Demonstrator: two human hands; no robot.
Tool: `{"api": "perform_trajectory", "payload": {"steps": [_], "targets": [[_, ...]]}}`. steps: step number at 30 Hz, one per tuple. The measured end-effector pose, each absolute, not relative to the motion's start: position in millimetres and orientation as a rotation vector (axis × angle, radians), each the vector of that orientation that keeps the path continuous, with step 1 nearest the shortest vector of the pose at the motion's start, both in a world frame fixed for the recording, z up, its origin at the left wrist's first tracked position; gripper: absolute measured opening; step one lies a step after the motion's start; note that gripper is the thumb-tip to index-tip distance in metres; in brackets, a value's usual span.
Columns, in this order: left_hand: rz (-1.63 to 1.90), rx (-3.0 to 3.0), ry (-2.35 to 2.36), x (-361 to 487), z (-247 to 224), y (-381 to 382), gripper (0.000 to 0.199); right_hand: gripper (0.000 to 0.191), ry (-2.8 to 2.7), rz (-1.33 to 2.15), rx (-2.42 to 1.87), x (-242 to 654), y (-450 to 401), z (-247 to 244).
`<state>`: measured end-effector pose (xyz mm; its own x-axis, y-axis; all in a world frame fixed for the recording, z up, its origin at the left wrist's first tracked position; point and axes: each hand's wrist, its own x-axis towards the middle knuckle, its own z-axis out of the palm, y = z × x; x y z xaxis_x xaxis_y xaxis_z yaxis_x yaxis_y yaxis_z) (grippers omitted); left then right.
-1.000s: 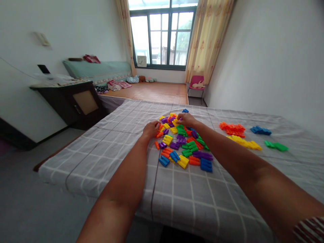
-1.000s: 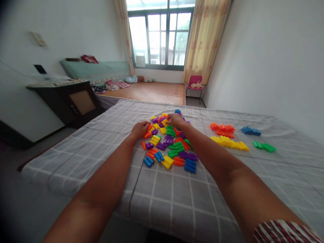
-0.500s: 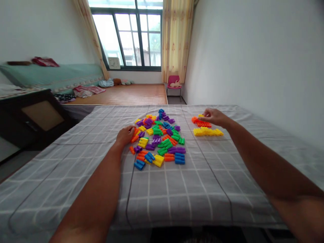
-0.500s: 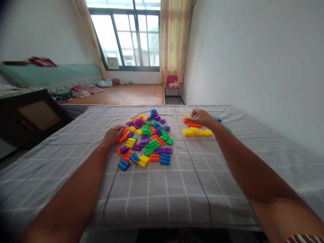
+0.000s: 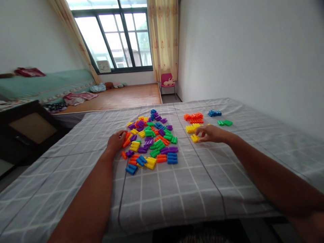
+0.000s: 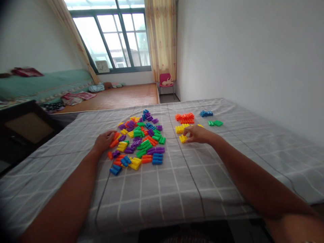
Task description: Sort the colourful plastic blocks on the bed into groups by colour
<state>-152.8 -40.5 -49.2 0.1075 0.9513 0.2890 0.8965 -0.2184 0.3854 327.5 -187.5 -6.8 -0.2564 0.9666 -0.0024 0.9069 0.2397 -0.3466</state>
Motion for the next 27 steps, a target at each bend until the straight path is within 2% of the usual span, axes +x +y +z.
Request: {"api": "perform_trajectory", "payload": {"steps": [3,9,13,17,27], "targets": [[0.702,2.253,1.899,-151.7,-46.5,-41.6,0.041,0.023,-2.21,0.424,-1.725,330.9,-183.2,-13.4],[0.688,2.25,1.908,-150.3,-44.7,-42.8,0.041,0.015,-2.165,0.23,-1.727,318.6,-183.0,-25.3],[0.703,2.26,1.9,-148.4,-45.9,-45.0,0.04,0.02,-2.135,0.119,-1.824,319.3,-184.9,-29.3],[0.7,2.254,1.883,-145.5,-47.5,-46.3,0.046,0.027,-2.173,0.056,-1.748,311.0,-185.8,-23.3],[0.797,2.289,1.826,-143.2,-54.8,-43.2,0.037,0.02,-2.452,0.207,-1.306,196.9,-132.7,12.9]]}}
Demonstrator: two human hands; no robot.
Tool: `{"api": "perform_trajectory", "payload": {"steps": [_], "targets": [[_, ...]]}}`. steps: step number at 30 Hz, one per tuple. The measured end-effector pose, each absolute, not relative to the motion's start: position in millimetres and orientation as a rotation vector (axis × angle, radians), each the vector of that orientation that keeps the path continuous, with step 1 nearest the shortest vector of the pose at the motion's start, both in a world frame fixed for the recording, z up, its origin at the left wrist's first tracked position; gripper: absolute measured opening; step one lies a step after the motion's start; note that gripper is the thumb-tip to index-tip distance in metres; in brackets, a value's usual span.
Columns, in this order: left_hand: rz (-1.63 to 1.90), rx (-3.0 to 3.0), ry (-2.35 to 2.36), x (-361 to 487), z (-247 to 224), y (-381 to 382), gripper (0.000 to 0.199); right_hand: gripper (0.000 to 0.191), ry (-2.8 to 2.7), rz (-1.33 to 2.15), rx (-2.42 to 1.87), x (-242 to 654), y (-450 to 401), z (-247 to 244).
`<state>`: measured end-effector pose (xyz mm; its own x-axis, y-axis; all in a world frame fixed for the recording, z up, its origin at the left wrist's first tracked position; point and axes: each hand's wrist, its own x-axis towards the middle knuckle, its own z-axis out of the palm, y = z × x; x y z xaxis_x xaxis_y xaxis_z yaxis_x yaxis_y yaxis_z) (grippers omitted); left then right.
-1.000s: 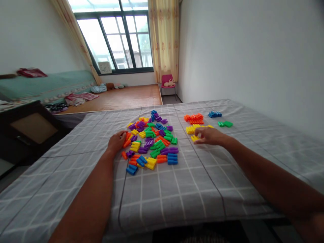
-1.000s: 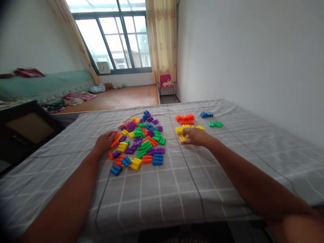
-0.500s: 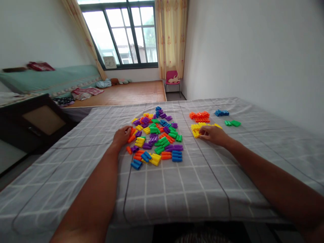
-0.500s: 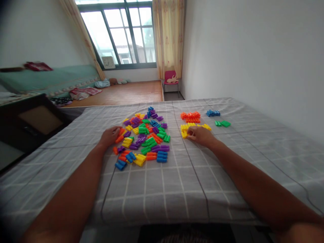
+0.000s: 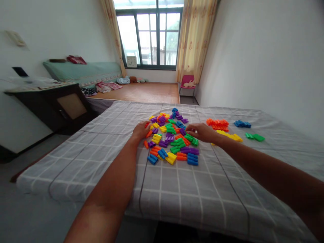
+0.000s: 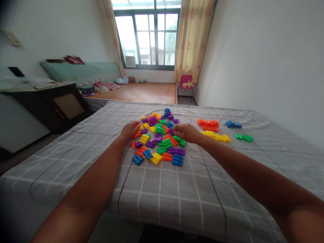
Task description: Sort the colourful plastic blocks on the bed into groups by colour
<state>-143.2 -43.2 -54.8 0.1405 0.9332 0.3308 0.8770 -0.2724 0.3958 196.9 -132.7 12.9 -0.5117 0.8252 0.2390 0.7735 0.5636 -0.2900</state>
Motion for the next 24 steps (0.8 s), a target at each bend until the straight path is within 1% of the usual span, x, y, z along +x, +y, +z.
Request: {"api": "perform_trajectory", "payload": {"steps": [3,6,10,13,17,20,22,24], "targets": [[0.809,2.254,1.889,-145.0,-53.7,-42.4,0.037,0.023,-2.458,0.182,-1.261,154.8,-98.4,13.1],[0.787,2.178,1.943,-145.8,-51.3,-43.1,0.038,0.03,-2.544,0.119,-1.256,114.9,-71.2,7.8],[0.748,2.151,1.962,-145.0,-48.2,-45.2,0.041,0.039,-2.731,-0.044,-1.463,75.9,-57.7,0.7],[0.736,2.167,1.967,-144.2,-47.0,-46.0,0.041,0.038,-2.756,-0.171,-1.566,64.5,-59.4,-0.6],[0.733,2.189,1.971,-144.3,-46.3,-46.2,0.041,0.034,-2.804,-0.044,-1.513,67.9,-65.1,-0.7],[0.729,2.2,1.972,-145.0,-45.4,-47.0,0.041,0.039,-2.856,0.029,-1.421,74.4,-71.9,0.5],[0.724,2.203,1.974,-145.7,-44.6,-47.6,0.041,0.042,-2.789,0.03,-1.314,81.1,-78.9,6.3],[0.713,2.203,1.975,-146.4,-44.1,-47.6,0.041,0.042,-2.619,0.098,-1.173,94.5,-88.2,18.1]]}}
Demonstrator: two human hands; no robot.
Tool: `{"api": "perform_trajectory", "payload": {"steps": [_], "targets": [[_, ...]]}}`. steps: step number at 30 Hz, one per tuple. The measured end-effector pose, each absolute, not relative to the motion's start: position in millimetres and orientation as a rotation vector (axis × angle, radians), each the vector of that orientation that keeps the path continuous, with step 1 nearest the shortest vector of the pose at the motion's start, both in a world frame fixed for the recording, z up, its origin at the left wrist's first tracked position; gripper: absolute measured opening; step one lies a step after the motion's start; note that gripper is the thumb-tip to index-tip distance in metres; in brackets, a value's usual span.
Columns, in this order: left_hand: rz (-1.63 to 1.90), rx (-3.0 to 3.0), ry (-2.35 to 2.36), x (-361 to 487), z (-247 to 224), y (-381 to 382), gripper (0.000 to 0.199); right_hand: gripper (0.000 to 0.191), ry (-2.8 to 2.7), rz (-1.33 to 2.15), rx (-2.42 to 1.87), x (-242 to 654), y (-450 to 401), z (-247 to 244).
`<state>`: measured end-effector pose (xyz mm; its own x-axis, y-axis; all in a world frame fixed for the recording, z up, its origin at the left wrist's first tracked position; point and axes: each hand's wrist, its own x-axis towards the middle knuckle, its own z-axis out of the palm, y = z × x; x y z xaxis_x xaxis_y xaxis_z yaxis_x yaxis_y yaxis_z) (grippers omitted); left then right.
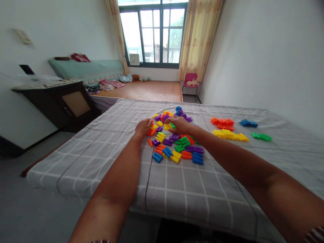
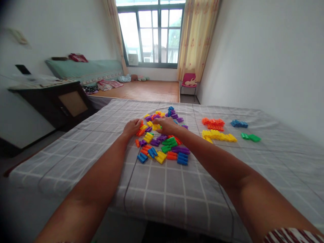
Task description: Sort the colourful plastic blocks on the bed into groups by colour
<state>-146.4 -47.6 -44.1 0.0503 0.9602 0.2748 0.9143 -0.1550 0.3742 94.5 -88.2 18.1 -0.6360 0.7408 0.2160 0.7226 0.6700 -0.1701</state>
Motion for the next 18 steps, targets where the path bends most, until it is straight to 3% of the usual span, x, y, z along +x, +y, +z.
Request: {"api": "perform_trajectory", "payload": {"steps": [4,7,12,18], "targets": [[0.697,2.218,1.973,-147.9,-44.1,-45.0,0.043,0.039,-2.268,0.395,-1.05,156.5,-113.5,49.2],[0.679,2.243,1.962,-148.5,-43.7,-43.1,0.043,0.04,-2.127,0.448,-1.199,228.2,-137.0,57.3],[0.656,2.263,1.985,-147.6,-40.7,-44.9,0.045,0.034,-2.075,0.358,-1.515,328.5,-174.3,24.3],[0.658,2.236,2.007,-146.7,-38.5,-47.7,0.047,0.023,-2.241,0.161,-1.618,351.7,-194.0,-21.5]]}}
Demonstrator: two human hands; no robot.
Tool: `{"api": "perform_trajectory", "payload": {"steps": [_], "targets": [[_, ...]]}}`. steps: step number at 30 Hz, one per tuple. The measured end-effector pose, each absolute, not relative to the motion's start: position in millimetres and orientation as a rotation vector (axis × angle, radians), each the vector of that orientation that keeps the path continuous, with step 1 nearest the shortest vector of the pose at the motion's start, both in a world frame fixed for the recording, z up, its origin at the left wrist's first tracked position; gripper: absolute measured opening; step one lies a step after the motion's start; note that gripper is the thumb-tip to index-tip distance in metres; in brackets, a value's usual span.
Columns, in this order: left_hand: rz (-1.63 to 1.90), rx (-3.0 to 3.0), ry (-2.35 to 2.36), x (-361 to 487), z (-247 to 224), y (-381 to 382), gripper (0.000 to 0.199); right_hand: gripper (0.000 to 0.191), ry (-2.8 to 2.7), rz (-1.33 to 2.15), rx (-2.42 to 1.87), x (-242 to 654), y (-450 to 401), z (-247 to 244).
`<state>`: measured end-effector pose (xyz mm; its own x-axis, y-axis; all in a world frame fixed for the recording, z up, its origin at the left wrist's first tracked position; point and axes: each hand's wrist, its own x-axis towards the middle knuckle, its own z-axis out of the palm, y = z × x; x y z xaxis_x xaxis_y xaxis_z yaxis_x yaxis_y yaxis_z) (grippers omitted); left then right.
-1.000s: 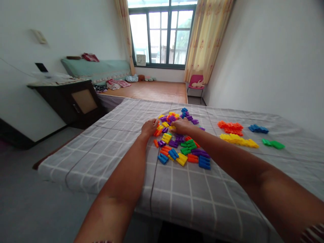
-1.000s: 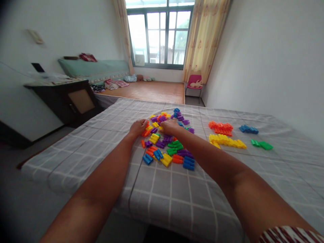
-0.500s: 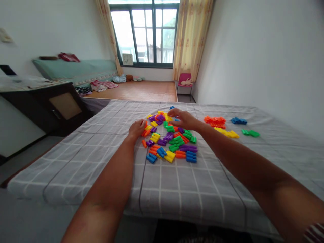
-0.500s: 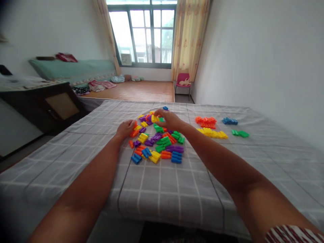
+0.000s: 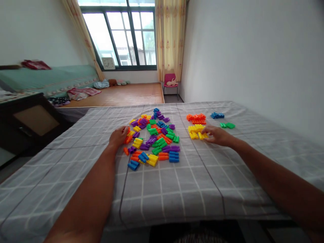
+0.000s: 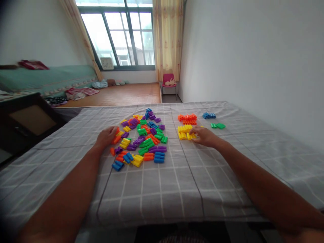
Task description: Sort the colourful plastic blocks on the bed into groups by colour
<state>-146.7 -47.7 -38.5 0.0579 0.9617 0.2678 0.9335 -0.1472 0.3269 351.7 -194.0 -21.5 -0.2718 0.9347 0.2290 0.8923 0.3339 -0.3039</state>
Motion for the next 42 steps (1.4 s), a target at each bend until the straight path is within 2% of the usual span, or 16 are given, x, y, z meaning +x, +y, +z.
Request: {"api": "perform_trajectory", "payload": {"steps": [6,12,14,17,21,26,32,35,42], "targets": [[0.67,2.221,1.992,-147.8,-41.0,-47.2,0.048,0.019,-2.206,-0.074,-1.699,347.5,-193.6,-36.9],[0.692,2.192,2.004,-144.8,-46.8,-44.1,0.046,0.02,-2.247,-0.273,-1.658,319.5,-201.4,-8.2],[0.683,2.198,1.997,-144.1,-48.5,-42.5,0.046,0.017,-2.304,-0.198,-1.563,286.9,-202.9,6.8],[0.692,2.235,1.954,-144.2,-50.3,-41.7,0.045,0.017,-2.481,0.121,-1.274,221.8,-203.6,19.2],[0.712,2.262,1.909,-143.8,-50.9,-43.1,0.044,0.026,-2.731,0.308,-0.895,146.9,-197.8,10.9],[0.714,2.272,1.902,-142.8,-49.8,-42.8,0.043,0.038,-2.822,0.394,-0.843,113.9,-184.8,-5.4],[0.679,2.278,1.909,-143.9,-46.2,-43.0,0.044,0.045,-2.734,0.453,-0.816,109.8,-186.3,-7.6],[0.664,2.27,1.922,-144.5,-45.0,-44.4,0.044,0.04,-2.629,0.372,-0.868,125.7,-188.9,1.4],[0.675,2.247,1.927,-146.9,-45.1,-43.9,0.047,0.041,-2.19,0.386,-1.469,275.4,-189.7,12.6]]}}
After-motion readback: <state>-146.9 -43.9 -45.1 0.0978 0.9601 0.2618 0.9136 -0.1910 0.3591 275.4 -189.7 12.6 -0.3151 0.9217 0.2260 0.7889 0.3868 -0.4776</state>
